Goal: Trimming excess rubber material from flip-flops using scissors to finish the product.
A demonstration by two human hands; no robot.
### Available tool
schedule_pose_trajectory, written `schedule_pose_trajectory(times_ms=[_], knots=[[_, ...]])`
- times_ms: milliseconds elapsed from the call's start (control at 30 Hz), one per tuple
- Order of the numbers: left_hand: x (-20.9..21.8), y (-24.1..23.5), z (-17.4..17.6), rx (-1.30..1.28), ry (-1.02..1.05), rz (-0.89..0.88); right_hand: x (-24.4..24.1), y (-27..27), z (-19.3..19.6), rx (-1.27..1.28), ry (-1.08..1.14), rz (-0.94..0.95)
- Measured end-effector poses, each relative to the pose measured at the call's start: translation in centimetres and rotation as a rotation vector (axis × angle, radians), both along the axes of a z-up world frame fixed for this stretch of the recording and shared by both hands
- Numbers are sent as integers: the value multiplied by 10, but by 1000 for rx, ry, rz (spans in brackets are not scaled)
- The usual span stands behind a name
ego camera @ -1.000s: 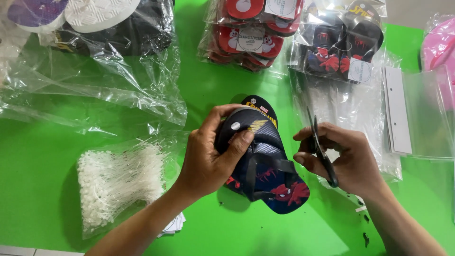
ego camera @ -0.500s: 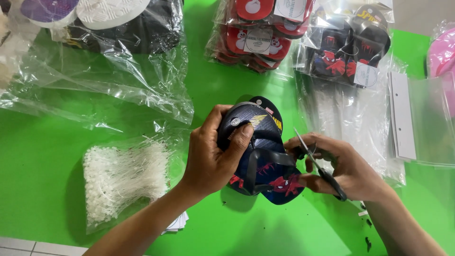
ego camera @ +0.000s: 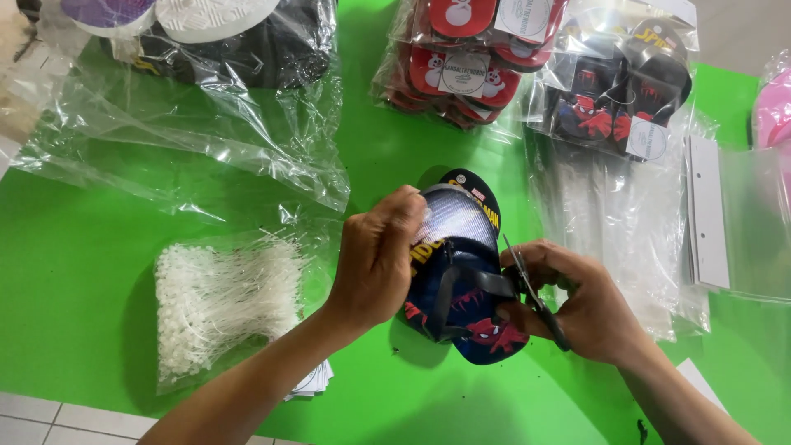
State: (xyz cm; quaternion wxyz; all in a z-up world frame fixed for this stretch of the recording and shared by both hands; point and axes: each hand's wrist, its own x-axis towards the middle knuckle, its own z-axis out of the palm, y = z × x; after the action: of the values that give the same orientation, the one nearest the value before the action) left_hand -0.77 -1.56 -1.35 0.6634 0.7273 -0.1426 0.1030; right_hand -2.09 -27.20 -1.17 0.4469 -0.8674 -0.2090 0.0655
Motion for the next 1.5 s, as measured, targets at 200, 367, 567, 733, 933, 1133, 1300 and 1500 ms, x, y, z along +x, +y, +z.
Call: schedule_pose_trajectory(times_ms=[200, 367, 567, 733, 933, 1133, 1300, 1500], knots=[[1, 0, 4, -61, 71, -15, -2, -4, -1, 40, 83, -4], [1, -1, 10, -38, 92, -40, -2, -3, 0, 84, 174, -26], [4, -1, -3, -21, 99, 52, -2, -4, -1, 121, 185, -15], [12, 1, -14, -61, 78, 23, 0, -12, -17, 443, 315, 0], [6, -3, 9, -332, 266, -146, 6, -17, -24, 656, 282, -136], [7, -10, 5, -403, 352, -375, 11, -3, -15, 691, 169, -358], [3, -14, -1, -348, 420, -453, 12, 3, -6, 739, 138, -414], [2, -14, 4, -363, 408, -413, 14, 0, -8, 733, 149, -416]])
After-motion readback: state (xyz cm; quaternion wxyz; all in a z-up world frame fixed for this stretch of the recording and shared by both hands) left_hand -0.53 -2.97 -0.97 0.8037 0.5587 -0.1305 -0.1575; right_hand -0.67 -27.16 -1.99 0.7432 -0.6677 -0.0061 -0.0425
